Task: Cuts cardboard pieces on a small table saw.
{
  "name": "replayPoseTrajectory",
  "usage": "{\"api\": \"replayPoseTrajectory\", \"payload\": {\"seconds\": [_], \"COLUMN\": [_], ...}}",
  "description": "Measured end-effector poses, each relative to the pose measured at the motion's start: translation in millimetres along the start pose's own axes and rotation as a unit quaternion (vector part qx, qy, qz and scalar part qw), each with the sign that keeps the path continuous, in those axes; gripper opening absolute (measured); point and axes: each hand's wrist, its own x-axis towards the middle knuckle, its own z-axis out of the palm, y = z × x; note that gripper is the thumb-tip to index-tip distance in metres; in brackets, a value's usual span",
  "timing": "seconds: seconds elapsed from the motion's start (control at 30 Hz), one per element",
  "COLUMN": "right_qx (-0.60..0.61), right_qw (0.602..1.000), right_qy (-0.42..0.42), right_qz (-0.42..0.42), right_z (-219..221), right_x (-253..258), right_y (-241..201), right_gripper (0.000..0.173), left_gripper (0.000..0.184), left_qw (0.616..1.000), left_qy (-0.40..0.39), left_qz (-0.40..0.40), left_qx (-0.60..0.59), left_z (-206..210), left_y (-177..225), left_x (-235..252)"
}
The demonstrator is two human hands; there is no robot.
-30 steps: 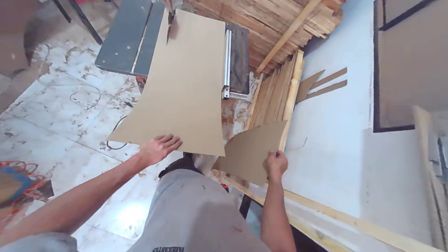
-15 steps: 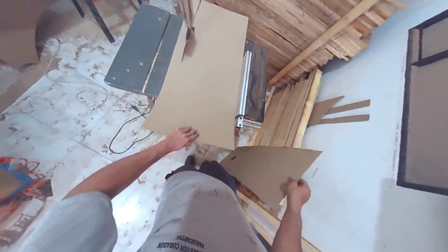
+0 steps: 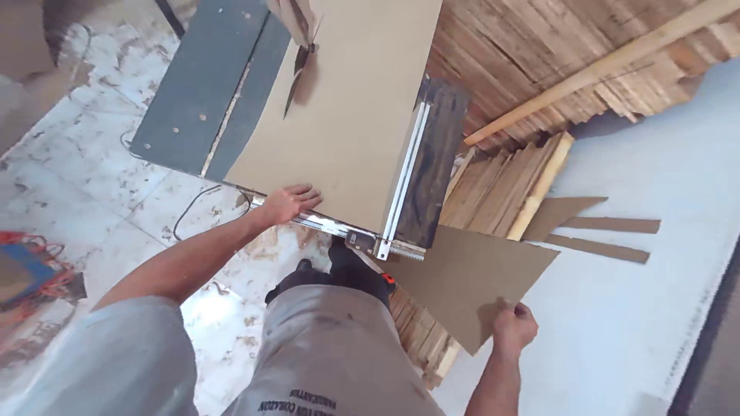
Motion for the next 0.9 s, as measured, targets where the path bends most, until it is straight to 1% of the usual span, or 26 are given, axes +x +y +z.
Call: {"api": "replayPoseTrajectory", "payload": {"seconds": [0.1,0.2,0.27,0.33,0.43,0.53,0.6,0.67,0.73,0.83,0.9], "right_qx": [0.005,-0.009,-0.016,-0.013,-0.009,-0.014,-0.020,-0.019,-0.018,-0.025,-0.039], "right_qw": [1.000,0.999,0.999,0.999,0.999,0.999,0.999,0.999,0.999,0.999,0.999], "right_qy": [-0.009,-0.016,-0.014,-0.014,-0.014,-0.010,-0.010,-0.012,-0.018,-0.022,-0.018], "right_qz": [-0.017,-0.039,-0.049,-0.044,-0.039,-0.039,-0.034,-0.028,-0.024,-0.018,-0.021], "right_z": [4,5,7,10,10,9,7,6,4,0,1], "right_x": [37,67,79,83,86,90,92,94,95,99,105], "right_y": [-29,-47,-56,-65,-68,-69,-71,-74,-77,-76,-70], "right_gripper": [0.029,0.031,0.032,0.032,0.031,0.030,0.031,0.030,0.031,0.034,0.035], "left_gripper": [0.055,0.059,0.059,0.054,0.043,0.040,0.043,0.042,0.044,0.046,0.045], "left_qw": [1.000,1.000,0.999,0.998,0.992,0.981,0.976,0.973,0.966,0.957,0.955], "left_qy": [0.003,0.009,0.004,-0.006,0.070,0.135,0.155,0.156,0.173,0.219,0.231], "left_qz": [-0.012,-0.020,-0.039,-0.068,-0.102,-0.133,-0.146,-0.163,-0.176,-0.165,-0.162], "left_qx": [0.000,-0.012,-0.014,-0.014,-0.013,-0.031,-0.043,-0.059,-0.081,-0.095,-0.094], "left_z": [-6,-5,-3,-5,1,3,2,-7,-14,-13,-15], "left_y": [-12,-24,-32,-36,-40,-52,-61,-66,-73,-89,-99], "left_x": [16,31,44,59,79,101,115,128,141,160,172]}}
